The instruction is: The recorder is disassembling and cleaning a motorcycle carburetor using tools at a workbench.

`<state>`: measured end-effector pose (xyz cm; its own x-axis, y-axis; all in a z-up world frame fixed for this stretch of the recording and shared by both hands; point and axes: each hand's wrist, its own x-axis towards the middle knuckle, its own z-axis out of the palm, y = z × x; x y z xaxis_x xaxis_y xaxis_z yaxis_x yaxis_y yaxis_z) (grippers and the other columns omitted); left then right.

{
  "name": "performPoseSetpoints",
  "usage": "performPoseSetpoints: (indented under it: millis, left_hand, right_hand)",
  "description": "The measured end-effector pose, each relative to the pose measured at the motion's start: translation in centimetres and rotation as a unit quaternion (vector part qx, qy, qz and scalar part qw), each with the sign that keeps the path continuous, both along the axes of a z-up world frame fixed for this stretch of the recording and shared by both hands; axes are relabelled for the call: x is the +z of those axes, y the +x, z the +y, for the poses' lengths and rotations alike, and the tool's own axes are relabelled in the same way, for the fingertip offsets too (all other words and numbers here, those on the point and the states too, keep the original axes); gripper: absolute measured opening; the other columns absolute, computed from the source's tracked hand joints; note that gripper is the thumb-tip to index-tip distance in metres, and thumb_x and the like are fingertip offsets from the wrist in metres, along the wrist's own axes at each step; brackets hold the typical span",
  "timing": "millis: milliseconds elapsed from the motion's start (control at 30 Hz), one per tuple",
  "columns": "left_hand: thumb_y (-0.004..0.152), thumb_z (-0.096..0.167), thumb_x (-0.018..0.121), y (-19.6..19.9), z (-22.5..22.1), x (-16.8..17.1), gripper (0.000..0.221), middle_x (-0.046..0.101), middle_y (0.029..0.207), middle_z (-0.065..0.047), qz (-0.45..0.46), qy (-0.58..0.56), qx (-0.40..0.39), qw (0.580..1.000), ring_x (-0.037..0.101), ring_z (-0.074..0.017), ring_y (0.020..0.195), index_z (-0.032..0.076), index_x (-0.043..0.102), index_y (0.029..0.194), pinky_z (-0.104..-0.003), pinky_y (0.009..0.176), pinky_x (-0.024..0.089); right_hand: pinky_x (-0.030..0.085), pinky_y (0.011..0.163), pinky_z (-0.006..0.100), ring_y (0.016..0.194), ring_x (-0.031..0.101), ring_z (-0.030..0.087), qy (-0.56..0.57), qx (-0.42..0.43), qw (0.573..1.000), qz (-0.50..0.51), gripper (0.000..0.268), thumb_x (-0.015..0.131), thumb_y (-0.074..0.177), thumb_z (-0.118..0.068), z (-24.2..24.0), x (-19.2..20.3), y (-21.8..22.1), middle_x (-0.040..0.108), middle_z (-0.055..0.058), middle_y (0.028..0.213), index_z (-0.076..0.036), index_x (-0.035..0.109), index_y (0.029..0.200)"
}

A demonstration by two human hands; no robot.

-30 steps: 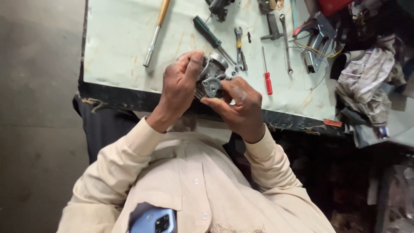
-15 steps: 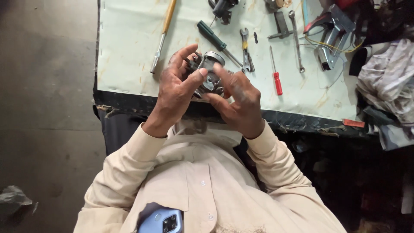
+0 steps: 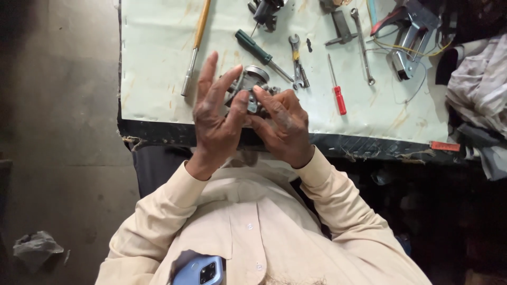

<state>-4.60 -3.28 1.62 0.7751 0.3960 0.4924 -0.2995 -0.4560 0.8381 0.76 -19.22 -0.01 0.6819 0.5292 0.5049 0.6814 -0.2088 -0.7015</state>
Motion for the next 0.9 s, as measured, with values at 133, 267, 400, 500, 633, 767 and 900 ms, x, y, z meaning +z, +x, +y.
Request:
performPoseSetpoints:
  millis: [133,267,400,500,633,767,900]
  left_hand:
    - [0.101,0.014,0.077,-0.9,0.5,-1.6,0.030,0.065,0.144,-0.018,0.003,0.020,-0.080,0.997,0.050,-0.0362,0.151,0.006,0.069,0.129,-0.045,0.126,0.044]
    - [0.096,0.009,0.079,-0.8,1.1,-1.6,0.033,0.067,0.140,-0.016,0.031,-0.008,-0.065,0.997,0.056,-0.0334,0.146,0.003,0.066,0.125,-0.043,0.122,0.048]
    - [0.085,0.013,0.076,-0.9,2.2,-0.5,0.029,0.073,0.130,-0.008,0.152,-0.152,-0.057,0.975,0.071,-0.0273,0.116,0.009,0.067,0.112,-0.035,0.094,0.055]
    - [0.091,0.002,0.076,-0.7,2.0,-2.5,0.029,0.070,0.136,-0.014,0.025,-0.017,-0.085,0.996,0.064,-0.0301,0.134,0.004,0.065,0.118,-0.038,0.114,0.050]
    - [0.090,0.004,0.078,-0.3,1.6,-2.4,0.030,0.067,0.139,-0.016,0.000,0.015,-0.085,0.996,0.059,-0.0329,0.139,0.005,0.064,0.117,-0.042,0.120,0.048]
    - [0.089,0.006,0.079,-0.5,1.6,-2.2,0.035,0.068,0.138,-0.016,0.009,0.003,-0.096,0.995,0.059,-0.0344,0.140,0.003,0.065,0.121,-0.042,0.120,0.047]
    - [0.086,0.007,0.081,-0.4,1.6,-2.3,0.038,0.069,0.136,-0.015,0.006,0.009,-0.098,0.995,0.060,-0.0336,0.138,0.004,0.066,0.121,-0.042,0.120,0.048]
  right_hand:
    - [0.053,0.078,0.033,0.090,0.060,0.021,-0.024,-0.007,1.000,0.016,0.057,0.076,0.096,-0.001,-0.1,0.6,-1.3,0.058,0.011,0.106,-0.007,0.055,0.149]
    - [0.054,0.079,0.032,0.092,0.062,0.020,0.002,0.005,0.997,0.080,0.052,0.062,0.094,0.004,-1.4,1.0,-1.2,0.060,0.013,0.113,-0.004,0.056,0.145]
    - [0.053,0.069,0.030,0.078,0.062,0.015,0.043,-0.221,0.952,0.206,0.021,0.067,0.101,0.000,-5.1,0.3,1.8,0.071,0.010,0.097,-0.001,0.072,0.121]
    - [0.057,0.077,0.032,0.087,0.071,0.017,-0.066,-0.126,0.984,0.105,0.015,0.072,0.099,-0.002,-7.0,-0.5,4.2,0.074,0.010,0.100,-0.003,0.074,0.114]
    - [0.055,0.078,0.036,0.086,0.070,0.025,-0.162,-0.124,0.979,0.009,0.020,0.074,0.094,-0.010,-5.2,0.3,3.9,0.072,0.009,0.096,-0.006,0.077,0.113]
    - [0.054,0.075,0.039,0.085,0.070,0.029,-0.245,-0.098,0.964,0.010,0.016,0.074,0.094,-0.016,-4.7,0.9,4.7,0.071,0.009,0.097,-0.012,0.078,0.109]
    - [0.053,0.071,0.041,0.081,0.069,0.030,-0.298,-0.078,0.951,0.031,0.012,0.072,0.094,-0.019,-4.2,1.5,5.2,0.070,0.010,0.093,-0.012,0.078,0.102]
